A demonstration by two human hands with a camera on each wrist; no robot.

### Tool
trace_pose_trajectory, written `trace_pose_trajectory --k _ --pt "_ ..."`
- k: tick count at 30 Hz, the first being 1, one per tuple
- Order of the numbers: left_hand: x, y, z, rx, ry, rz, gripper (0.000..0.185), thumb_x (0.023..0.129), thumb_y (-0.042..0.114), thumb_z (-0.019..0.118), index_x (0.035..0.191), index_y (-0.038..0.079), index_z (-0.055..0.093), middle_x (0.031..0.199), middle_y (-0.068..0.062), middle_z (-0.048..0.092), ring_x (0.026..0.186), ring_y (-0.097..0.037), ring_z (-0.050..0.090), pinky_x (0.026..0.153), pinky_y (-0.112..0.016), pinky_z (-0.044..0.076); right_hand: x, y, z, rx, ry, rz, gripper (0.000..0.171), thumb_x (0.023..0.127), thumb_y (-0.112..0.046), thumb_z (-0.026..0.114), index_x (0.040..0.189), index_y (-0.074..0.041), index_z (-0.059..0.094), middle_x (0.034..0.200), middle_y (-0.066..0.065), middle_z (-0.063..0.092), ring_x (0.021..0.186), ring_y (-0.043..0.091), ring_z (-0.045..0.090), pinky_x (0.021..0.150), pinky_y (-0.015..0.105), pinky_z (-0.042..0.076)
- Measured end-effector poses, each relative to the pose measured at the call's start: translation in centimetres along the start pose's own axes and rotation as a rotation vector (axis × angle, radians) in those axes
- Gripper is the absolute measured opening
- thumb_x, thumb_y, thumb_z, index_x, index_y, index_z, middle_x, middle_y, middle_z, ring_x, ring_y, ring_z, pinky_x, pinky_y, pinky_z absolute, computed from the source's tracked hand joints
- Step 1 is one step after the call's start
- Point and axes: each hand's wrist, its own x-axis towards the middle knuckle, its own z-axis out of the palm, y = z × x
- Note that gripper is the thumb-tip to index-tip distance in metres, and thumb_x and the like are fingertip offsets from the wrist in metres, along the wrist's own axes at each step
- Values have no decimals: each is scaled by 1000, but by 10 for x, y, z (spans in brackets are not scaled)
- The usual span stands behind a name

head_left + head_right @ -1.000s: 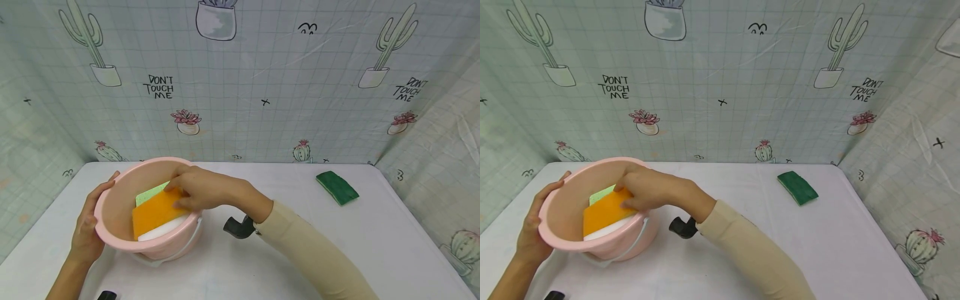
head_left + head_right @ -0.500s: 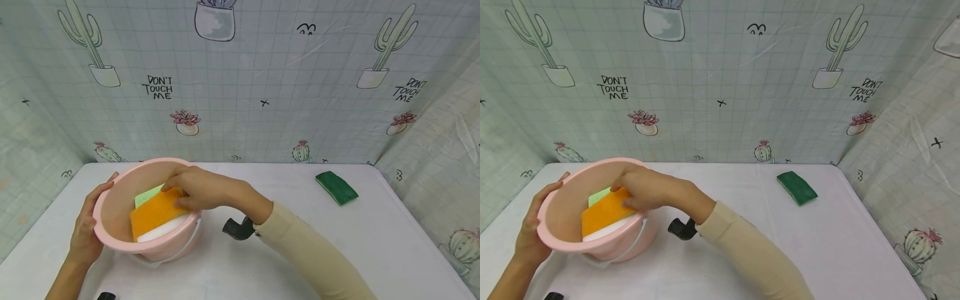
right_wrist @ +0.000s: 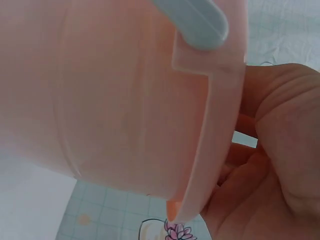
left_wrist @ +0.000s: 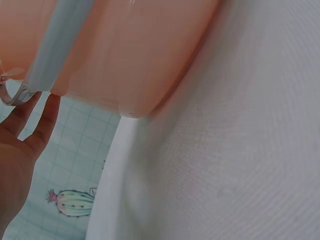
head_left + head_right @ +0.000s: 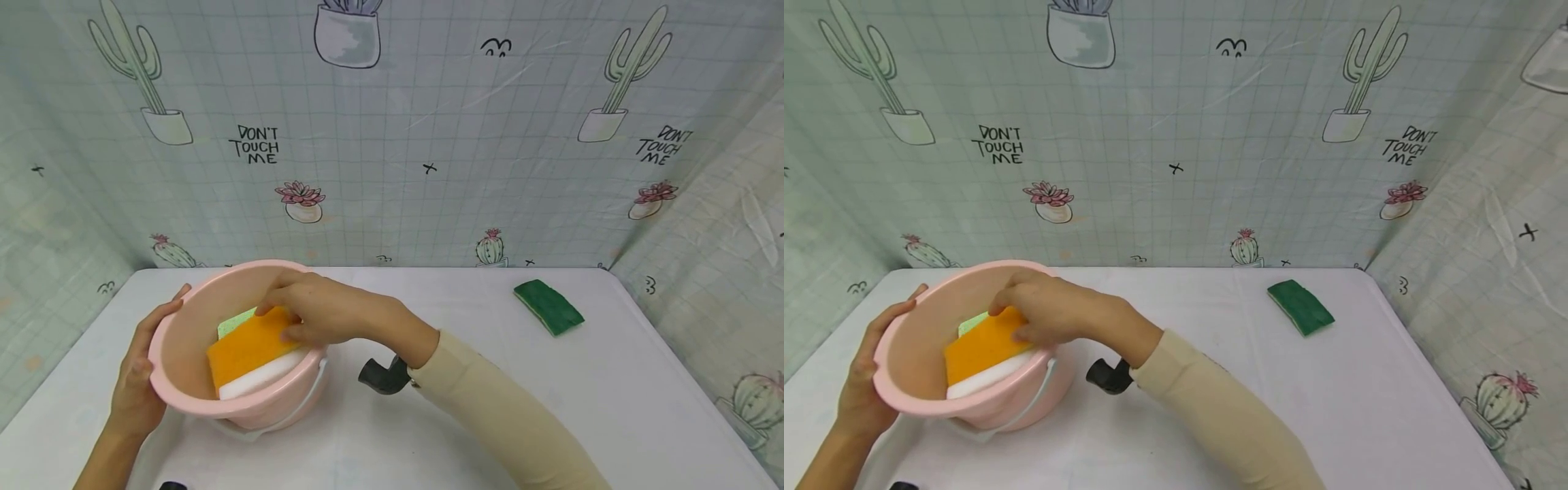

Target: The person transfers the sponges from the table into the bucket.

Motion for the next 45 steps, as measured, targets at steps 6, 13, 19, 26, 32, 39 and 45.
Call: trace_pose_trajectory --k 6,13,19,26,32,39,45 --pt "-2 2 0 40 21 -38 57 98 26 41 147 2 26 157 -9 20 142 -20 16 106 -20 30 -12 3 -7 59 72 -18 36 93 -14 63 128 -11 60 134 -1 45 88 6 53 78 10 42" --pt "-3 3 0 58 29 -49 58 97 27 42 148 3 26 157 -8 19 142 -20 17 105 -20 31 -45 24 -15 140 306 -58 32 92 -12 64 124 -9 62 129 2 52 85 7 54 72 16 49" --pt "-3 3 1 52 31 -53 58 97 27 43 147 3 27 157 -8 19 142 -20 17 104 -20 31 -86 58 -17 134 475 -2 35 90 -11 67 124 -9 62 127 1 56 86 7 56 73 20 52" --pt "-3 3 1 50 36 -55 57 96 25 42 147 3 27 157 -8 20 142 -20 17 105 -20 31 -142 100 -19 87 597 141 38 89 -10 67 126 -11 61 126 0 56 87 10 58 75 27 52" --pt "-2 -1 0 21 12 -1 59 96 27 45 147 1 27 157 -9 20 143 -21 15 109 -21 24 -184 126 -15 68 683 222 40 89 -10 68 128 -12 59 124 2 58 87 10 59 75 24 52" --pt "0 -1 1 -2 5 10 59 97 26 45 147 0 27 157 -10 20 143 -21 15 109 -21 23 -221 148 -2 62 727 346 39 91 -13 66 129 -13 58 120 2 57 89 13 60 75 17 48" --pt "0 -1 3 9 10 4 59 97 26 45 146 0 27 157 -10 20 143 -21 15 109 -21 24 -251 169 14 50 738 491 37 92 -18 65 128 -13 59 118 1 57 88 12 58 74 20 47"
